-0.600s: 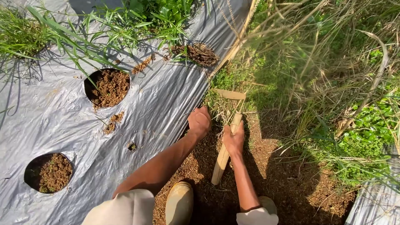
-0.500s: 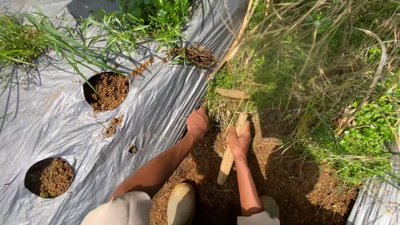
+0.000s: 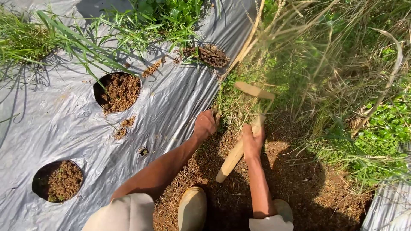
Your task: Using a hand hoe to remove weeds from the soil next to a garden bed covered in plastic mulch.
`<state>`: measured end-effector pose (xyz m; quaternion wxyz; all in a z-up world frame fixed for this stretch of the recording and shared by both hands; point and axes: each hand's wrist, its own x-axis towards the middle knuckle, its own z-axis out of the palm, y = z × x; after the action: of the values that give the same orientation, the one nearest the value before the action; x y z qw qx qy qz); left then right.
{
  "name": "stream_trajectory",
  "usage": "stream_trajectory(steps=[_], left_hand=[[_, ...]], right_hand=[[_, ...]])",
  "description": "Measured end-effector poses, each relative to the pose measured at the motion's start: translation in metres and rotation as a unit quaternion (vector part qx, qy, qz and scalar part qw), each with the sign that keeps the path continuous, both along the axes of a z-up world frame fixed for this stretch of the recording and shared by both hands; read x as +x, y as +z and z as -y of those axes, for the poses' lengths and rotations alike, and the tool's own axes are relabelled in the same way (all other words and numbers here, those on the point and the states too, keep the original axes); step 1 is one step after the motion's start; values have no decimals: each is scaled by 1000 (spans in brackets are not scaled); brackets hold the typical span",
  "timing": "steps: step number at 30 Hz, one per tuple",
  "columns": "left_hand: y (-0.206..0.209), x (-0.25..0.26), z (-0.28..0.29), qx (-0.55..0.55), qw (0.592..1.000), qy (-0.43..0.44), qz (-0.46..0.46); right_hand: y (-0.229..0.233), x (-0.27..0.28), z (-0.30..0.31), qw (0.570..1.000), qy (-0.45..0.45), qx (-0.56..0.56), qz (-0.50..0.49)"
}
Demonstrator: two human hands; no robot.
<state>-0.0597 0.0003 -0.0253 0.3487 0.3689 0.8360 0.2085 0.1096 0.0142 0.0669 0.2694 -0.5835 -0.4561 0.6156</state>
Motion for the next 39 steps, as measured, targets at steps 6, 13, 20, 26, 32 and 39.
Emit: stream_trajectory(steps=[6, 13, 20, 26, 32, 39], left_hand=[[22, -6, 20, 23, 999, 18, 34], [43, -2, 20, -37, 997, 59, 43], [23, -2, 13, -7, 997, 62, 55], [7, 1, 19, -32, 994, 77, 69], [3, 2, 21, -40, 994, 79, 69], [-13, 4, 26, -55, 991, 79, 96]], right_hand=[[-47, 12, 3, 990, 99, -88, 46], [-34, 11, -3, 999, 16, -29, 9], [-17, 39, 2, 988, 117, -69, 68], [11, 12, 9, 999, 34, -21, 31], [-30, 45, 11, 979, 132, -101, 114], [-39, 24, 8, 998, 36, 9, 58]])
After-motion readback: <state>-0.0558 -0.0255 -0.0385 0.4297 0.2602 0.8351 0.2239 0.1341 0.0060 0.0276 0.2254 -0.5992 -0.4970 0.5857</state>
